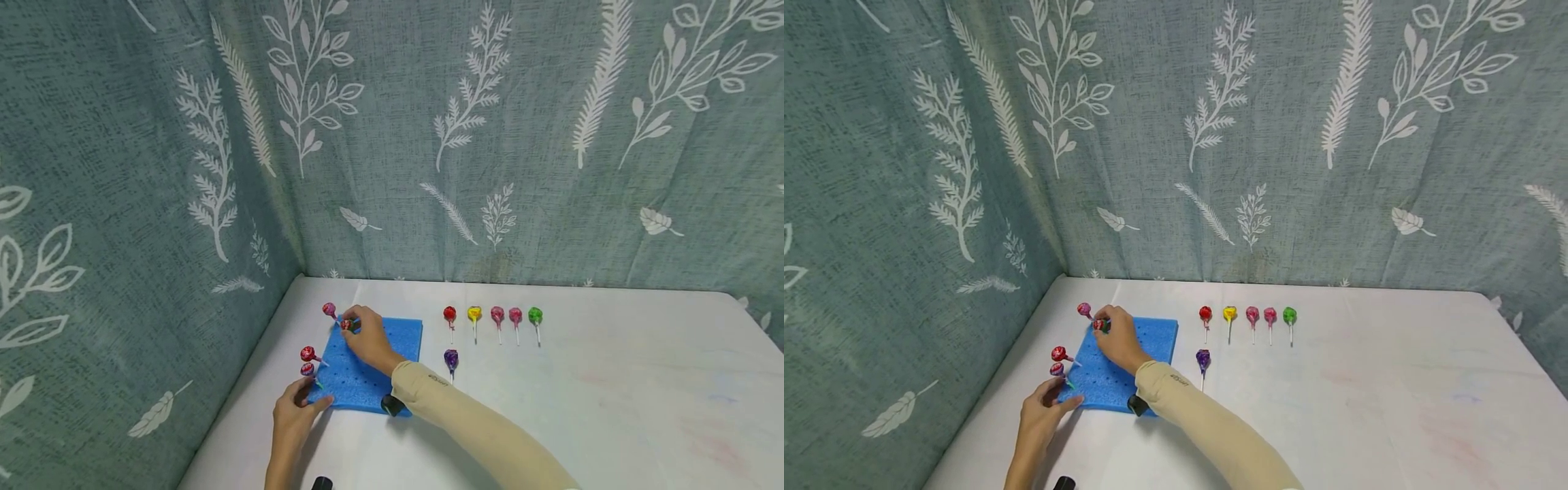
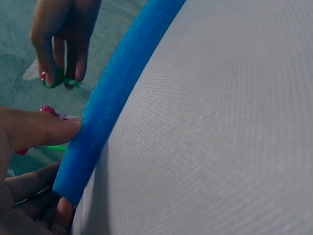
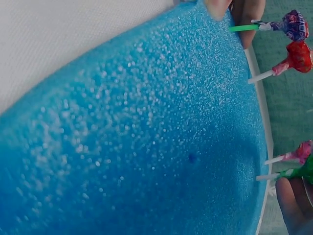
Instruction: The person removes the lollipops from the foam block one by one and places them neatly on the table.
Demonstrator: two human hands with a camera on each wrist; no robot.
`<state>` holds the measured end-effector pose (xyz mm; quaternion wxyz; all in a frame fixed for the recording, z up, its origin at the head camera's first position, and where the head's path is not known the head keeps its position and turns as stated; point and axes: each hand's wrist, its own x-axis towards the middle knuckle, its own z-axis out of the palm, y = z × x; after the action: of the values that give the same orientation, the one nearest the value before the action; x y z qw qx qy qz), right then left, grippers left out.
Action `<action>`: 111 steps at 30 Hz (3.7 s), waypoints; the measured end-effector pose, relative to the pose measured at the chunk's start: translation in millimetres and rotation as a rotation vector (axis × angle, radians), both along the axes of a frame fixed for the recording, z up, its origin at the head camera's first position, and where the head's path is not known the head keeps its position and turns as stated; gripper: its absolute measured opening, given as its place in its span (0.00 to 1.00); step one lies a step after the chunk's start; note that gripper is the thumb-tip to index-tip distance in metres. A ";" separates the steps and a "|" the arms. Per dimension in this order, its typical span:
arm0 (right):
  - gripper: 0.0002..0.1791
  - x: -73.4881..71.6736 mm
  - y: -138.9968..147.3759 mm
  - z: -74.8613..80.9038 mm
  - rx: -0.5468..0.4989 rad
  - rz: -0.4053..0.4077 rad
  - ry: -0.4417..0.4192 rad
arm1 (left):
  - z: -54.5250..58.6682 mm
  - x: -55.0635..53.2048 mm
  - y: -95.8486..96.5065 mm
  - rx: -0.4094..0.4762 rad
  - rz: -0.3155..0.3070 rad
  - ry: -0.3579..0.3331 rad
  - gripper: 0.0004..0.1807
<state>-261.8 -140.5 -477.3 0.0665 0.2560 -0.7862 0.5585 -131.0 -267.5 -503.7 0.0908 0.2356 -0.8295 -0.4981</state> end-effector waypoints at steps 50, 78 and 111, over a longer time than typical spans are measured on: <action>0.11 -2.0 46.8 58.0 -0.139 0.044 0.102 | 4.6 0.3 -1.4 -0.027 -0.045 -0.017 0.37; 0.10 25.5 87.3 93.6 -0.144 0.061 0.093 | 3.2 -0.3 -0.5 -0.021 -0.039 -0.019 0.37; 0.11 21.7 130.5 73.4 -0.108 0.027 0.071 | 3.5 -1.0 2.5 -0.012 0.000 -0.047 0.36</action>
<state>-240.1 -10.0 -403.9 0.1005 0.2825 -0.7486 0.5914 -132.0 -265.1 -500.2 0.0725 0.2467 -0.8345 -0.4874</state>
